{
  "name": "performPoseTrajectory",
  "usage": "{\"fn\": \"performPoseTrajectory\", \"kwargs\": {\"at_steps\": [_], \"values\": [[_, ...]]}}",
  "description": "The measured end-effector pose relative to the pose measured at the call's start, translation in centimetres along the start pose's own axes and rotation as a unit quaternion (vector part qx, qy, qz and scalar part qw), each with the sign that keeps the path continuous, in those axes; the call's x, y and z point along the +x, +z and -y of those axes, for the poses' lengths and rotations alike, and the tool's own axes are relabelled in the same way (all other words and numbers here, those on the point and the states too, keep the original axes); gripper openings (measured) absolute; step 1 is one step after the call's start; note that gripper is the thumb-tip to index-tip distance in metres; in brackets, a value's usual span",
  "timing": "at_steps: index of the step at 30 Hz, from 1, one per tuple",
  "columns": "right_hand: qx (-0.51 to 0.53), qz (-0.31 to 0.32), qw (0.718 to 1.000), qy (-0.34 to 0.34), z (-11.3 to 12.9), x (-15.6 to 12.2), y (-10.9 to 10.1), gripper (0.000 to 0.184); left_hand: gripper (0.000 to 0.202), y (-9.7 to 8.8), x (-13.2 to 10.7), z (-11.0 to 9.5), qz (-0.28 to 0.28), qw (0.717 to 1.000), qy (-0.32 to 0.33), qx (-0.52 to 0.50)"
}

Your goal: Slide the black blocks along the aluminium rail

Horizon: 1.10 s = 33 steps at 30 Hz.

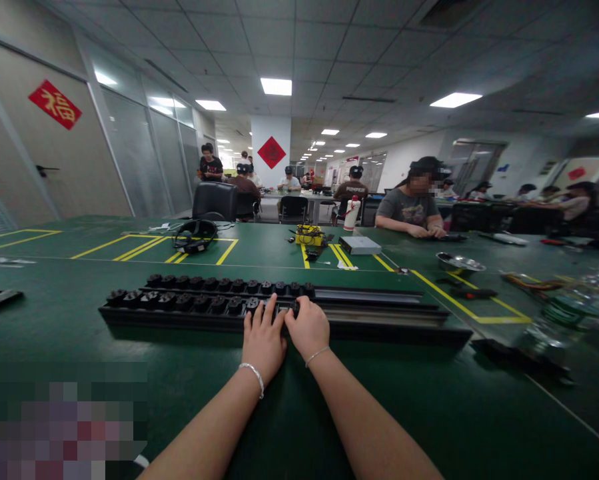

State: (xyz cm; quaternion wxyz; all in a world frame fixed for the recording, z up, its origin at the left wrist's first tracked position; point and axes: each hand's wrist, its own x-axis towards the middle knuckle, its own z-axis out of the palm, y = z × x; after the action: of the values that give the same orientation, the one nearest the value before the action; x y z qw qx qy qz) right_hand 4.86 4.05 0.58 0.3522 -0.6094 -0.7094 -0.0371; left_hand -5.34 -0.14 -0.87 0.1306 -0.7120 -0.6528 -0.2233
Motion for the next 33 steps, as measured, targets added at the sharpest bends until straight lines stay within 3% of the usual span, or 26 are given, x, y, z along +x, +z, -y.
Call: {"fn": "performPoseTrajectory", "kwargs": {"at_steps": [33], "values": [[-0.002,0.011,1.000,-0.007,-0.01,0.19,-0.64,0.016,0.054,-0.12,-0.01,-0.01,0.011,1.000,-0.002,-0.001]]}}
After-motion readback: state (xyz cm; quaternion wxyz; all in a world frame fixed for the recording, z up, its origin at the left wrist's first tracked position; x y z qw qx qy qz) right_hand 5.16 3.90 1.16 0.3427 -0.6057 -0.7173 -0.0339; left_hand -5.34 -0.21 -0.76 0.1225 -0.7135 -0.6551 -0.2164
